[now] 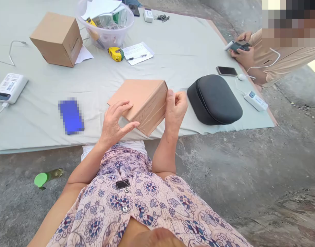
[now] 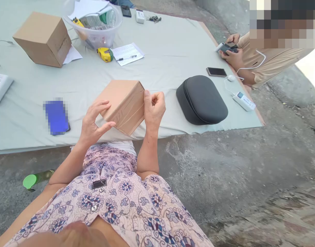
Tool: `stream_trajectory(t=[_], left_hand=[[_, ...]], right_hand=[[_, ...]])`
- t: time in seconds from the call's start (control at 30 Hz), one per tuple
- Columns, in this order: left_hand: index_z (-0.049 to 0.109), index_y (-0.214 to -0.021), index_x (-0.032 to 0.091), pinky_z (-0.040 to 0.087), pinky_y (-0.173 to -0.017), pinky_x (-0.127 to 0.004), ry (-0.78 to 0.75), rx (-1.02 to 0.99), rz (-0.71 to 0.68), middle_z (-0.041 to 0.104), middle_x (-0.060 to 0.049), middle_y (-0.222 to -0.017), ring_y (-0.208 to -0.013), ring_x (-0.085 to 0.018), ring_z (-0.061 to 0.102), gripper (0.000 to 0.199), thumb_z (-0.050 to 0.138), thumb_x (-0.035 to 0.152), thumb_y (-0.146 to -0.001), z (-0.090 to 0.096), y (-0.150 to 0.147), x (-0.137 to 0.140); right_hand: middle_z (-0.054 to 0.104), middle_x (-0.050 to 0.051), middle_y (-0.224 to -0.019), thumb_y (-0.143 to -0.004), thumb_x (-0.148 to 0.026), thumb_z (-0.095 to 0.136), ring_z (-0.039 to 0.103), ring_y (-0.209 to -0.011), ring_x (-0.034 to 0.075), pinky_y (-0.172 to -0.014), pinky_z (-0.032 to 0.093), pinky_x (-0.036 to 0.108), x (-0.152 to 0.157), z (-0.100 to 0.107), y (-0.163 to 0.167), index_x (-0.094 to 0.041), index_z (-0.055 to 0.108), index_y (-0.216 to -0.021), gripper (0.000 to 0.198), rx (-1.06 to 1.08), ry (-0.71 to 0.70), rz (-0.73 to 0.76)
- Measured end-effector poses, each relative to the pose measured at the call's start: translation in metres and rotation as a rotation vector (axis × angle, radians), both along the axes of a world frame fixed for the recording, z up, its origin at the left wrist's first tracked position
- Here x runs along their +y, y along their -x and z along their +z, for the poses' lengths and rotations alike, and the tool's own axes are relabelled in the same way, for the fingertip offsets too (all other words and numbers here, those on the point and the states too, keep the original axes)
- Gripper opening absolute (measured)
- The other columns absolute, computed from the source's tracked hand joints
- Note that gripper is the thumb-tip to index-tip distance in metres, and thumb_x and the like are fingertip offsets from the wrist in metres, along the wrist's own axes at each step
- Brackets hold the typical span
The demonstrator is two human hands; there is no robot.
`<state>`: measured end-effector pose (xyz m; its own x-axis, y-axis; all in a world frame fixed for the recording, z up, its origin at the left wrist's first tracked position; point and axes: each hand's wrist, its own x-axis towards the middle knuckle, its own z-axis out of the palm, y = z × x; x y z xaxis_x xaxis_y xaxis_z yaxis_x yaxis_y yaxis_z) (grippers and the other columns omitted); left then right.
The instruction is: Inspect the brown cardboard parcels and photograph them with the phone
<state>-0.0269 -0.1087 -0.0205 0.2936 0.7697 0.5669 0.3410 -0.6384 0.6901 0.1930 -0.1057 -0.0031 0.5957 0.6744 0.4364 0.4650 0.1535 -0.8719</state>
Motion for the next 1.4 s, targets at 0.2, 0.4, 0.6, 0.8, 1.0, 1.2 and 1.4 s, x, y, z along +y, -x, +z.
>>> stream_trajectory(t=[0.2,0.4,0.6,0.8,1.0,1.2,1.4], left_hand=[[0.062,-0.127,0.025,0.045,-0.114,-0.045,-0.010,0.060,0.032,0.065,-0.011,-0.139,-0.132,-0.026,0.059,0.052,0.065,0.061,-0.089,0.003,0.002,0.002],[0.063,-0.123,0.025,0.045,-0.110,-0.045,-0.061,0.096,0.068,0.066,-0.010,-0.135,-0.127,-0.027,0.060,0.060,0.066,0.070,-0.084,0.000,-0.004,-0.003],[0.067,-0.124,0.027,0.043,-0.111,-0.044,-0.088,0.088,0.114,0.068,-0.011,-0.133,-0.125,-0.031,0.061,0.070,0.063,0.079,-0.077,-0.009,-0.013,-0.001],[0.065,-0.129,0.027,0.043,-0.112,-0.043,-0.044,0.014,0.203,0.068,-0.010,-0.134,-0.129,-0.030,0.061,0.068,0.051,0.077,-0.086,-0.008,-0.009,0.022],[0.064,-0.132,0.028,0.042,-0.114,-0.047,-0.001,-0.009,0.290,0.069,-0.009,-0.132,-0.128,-0.030,0.059,0.056,0.047,0.067,-0.095,-0.023,-0.001,0.040],[0.059,-0.141,0.027,0.039,-0.117,-0.046,0.054,-0.014,0.254,0.065,-0.011,-0.137,-0.131,-0.029,0.055,0.054,0.040,0.059,-0.101,-0.040,0.007,0.048],[0.058,-0.143,0.029,0.045,-0.114,-0.041,0.063,-0.048,0.221,0.064,-0.011,-0.137,-0.126,-0.024,0.058,0.051,0.044,0.056,-0.101,-0.048,0.010,0.051]], right_hand=[[0.043,-0.005,-0.075,-0.091,-0.071,0.051,0.053,-0.077,0.013,-0.071,0.048,0.029,0.011,-0.005,-0.003,-0.024,0.042,-0.076,0.051,0.024,0.039,0.074],[0.052,-0.002,-0.083,-0.092,-0.069,0.053,0.060,-0.094,0.016,-0.082,0.052,0.032,0.007,0.008,0.003,-0.023,0.050,-0.084,0.047,-0.011,0.017,0.151],[0.057,-0.001,-0.088,-0.092,-0.063,0.059,0.062,-0.109,0.022,-0.095,0.055,0.041,0.023,0.013,-0.001,-0.022,0.057,-0.087,0.041,0.026,-0.016,0.230],[0.058,0.005,-0.130,-0.092,-0.049,0.066,0.047,-0.143,0.031,-0.113,0.046,0.059,0.024,0.016,0.009,-0.028,0.063,-0.119,0.034,-0.068,-0.069,0.280],[0.050,0.008,-0.151,-0.092,-0.057,0.062,0.037,-0.152,0.031,-0.116,0.045,0.059,-0.005,-0.005,0.032,-0.032,0.055,-0.135,0.049,-0.119,-0.009,0.355],[0.051,0.008,-0.152,-0.096,-0.051,0.055,0.042,-0.150,0.026,-0.110,0.053,0.049,0.004,-0.029,0.039,-0.033,0.054,-0.135,0.043,-0.075,0.004,0.359],[0.046,0.009,-0.153,-0.096,-0.050,0.054,0.039,-0.151,0.026,-0.107,0.055,0.048,0.013,-0.043,0.036,-0.032,0.055,-0.133,0.040,-0.039,-0.065,0.330]])
